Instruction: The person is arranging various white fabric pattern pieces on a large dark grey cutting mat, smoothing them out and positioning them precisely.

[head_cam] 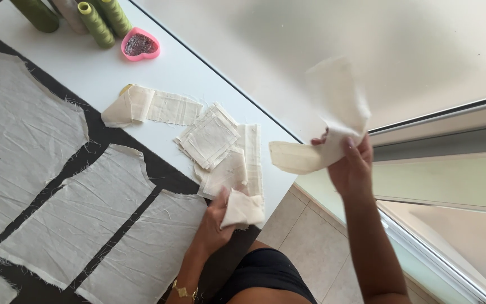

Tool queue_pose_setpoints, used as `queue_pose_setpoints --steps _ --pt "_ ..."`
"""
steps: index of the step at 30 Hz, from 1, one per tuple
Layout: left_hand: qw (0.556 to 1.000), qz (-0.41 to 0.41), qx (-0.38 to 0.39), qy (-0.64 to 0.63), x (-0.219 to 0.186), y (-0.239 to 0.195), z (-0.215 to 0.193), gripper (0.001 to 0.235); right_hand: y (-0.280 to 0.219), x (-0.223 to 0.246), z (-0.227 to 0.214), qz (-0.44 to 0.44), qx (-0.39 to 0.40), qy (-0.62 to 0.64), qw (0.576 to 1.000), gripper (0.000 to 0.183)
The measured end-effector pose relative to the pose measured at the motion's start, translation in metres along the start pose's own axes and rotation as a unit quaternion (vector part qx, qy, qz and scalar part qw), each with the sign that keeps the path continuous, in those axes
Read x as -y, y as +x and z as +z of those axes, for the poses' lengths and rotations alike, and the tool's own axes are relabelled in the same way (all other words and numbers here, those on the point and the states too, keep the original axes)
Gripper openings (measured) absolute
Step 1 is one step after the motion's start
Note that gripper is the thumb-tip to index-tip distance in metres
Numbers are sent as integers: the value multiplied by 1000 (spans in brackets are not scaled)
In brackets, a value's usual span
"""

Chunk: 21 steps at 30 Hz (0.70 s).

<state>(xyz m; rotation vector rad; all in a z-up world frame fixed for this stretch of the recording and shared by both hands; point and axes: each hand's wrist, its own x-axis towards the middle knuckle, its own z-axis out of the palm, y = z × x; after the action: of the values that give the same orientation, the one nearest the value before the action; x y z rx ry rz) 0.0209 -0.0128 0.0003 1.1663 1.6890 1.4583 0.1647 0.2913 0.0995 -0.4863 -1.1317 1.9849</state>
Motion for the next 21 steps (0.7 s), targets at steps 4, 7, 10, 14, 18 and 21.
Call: queue_pose_setpoints --steps 4,7,10,14,18,21 --pt "982 -75 93 -145 -23 -13 1 26 14 -41 55 3 142 7 990 34" --pt "979 -102 110 -136 -13 -28 15 17 35 -77 149 95 217 -17 972 49" --pt "971 -153 98 -157 -6 -44 24 19 53 -133 166 121 289 -170 934 44" --pt "953 -207 33 -220 -12 -61 18 23 76 -166 85 -35 253 -437 863 54" --pt "834 -434 -92 -327 -27 -74 2 57 68 -175 7 -32 181 -693 697 66" --pt "823 -460 -106 -315 -16 -81 -1 58 60 -170 -5 68 161 -674 717 45"
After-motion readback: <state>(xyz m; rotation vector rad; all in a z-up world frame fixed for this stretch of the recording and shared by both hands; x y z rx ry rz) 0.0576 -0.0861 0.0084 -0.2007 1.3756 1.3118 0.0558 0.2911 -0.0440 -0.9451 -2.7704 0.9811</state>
